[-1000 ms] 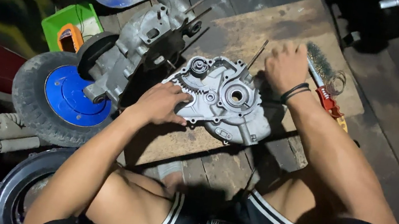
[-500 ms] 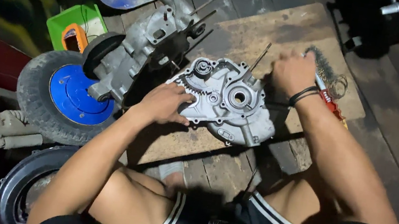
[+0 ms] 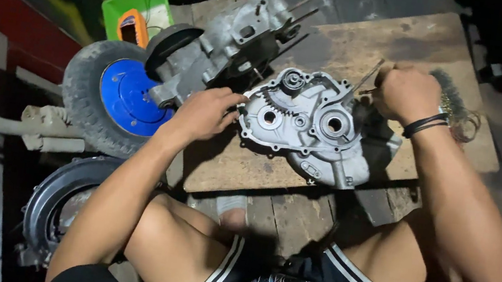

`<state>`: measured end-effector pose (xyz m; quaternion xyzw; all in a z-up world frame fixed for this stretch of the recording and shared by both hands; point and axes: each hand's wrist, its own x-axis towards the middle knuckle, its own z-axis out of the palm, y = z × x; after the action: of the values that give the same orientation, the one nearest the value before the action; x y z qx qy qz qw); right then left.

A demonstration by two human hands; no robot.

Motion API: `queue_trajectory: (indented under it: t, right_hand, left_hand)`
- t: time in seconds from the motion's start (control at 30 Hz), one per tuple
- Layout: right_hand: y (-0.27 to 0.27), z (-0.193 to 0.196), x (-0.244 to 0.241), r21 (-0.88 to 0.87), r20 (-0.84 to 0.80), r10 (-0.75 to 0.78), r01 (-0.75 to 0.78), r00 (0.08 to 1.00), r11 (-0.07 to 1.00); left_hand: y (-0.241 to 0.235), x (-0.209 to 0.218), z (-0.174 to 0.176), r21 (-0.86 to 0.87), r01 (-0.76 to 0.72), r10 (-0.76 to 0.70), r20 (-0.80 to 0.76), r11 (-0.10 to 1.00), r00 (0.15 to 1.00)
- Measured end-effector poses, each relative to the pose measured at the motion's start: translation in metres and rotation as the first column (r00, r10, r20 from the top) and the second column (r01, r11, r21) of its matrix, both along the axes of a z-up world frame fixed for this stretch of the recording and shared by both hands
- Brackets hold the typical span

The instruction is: Cleaning and inspecting the internal components of a motorcycle engine housing using a screwdriver.

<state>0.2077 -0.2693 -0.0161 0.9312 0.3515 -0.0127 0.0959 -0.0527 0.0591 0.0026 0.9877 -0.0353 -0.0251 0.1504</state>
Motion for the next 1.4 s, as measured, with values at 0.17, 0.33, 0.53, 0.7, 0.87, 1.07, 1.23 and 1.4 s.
queue_trajectory:
  t: [0.17,0.33,0.53,0.7,0.87,1.07,1.23,1.4]
  right_hand:
    - [0.001,0.004,0.018,0.068,-0.170,0.026,-0.015,0.985,0.998]
    - [0.008,0.019,-0.003,0.089,-0.249,0.029,-0.007,0.968,0.996]
    - [0.041,0.047,-0.074,0.132,-0.377,0.084,-0.036,0.922,0.991]
    - [0.082,0.009,-0.115,0.205,-0.237,0.215,-0.168,0.947,0.964]
    - [0.105,-0.016,-0.113,0.225,-0.187,0.199,-0.155,0.962,0.962]
    - [0.125,-0.031,-0.107,0.227,-0.147,0.156,-0.120,0.977,0.966]
    - [0.121,-0.002,-0.119,0.291,-0.193,0.126,-0.065,0.973,0.955]
    - [0.117,-0.004,-0.118,0.280,-0.126,0.130,-0.091,0.983,0.956]
  left_hand:
    - [0.000,-0.011,-0.001,0.017,-0.049,0.051,-0.218,0.999,0.975]
    - [0.002,-0.014,-0.001,0.083,-0.026,0.054,-0.357,0.996,0.933]
    - [0.000,-0.009,0.000,0.010,-0.087,0.085,-0.362,0.996,0.928]
    - [-0.001,-0.005,-0.002,0.020,-0.094,0.094,-0.423,0.995,0.901]
    - [-0.002,-0.004,-0.005,0.049,-0.092,0.105,-0.428,0.995,0.898]
    - [-0.006,-0.004,0.004,0.045,-0.096,0.106,-0.441,0.994,0.891]
    - [-0.010,-0.007,0.016,0.046,-0.090,0.101,-0.454,0.995,0.885]
    - [-0.009,-0.006,0.015,0.049,-0.095,0.107,-0.444,0.994,0.890]
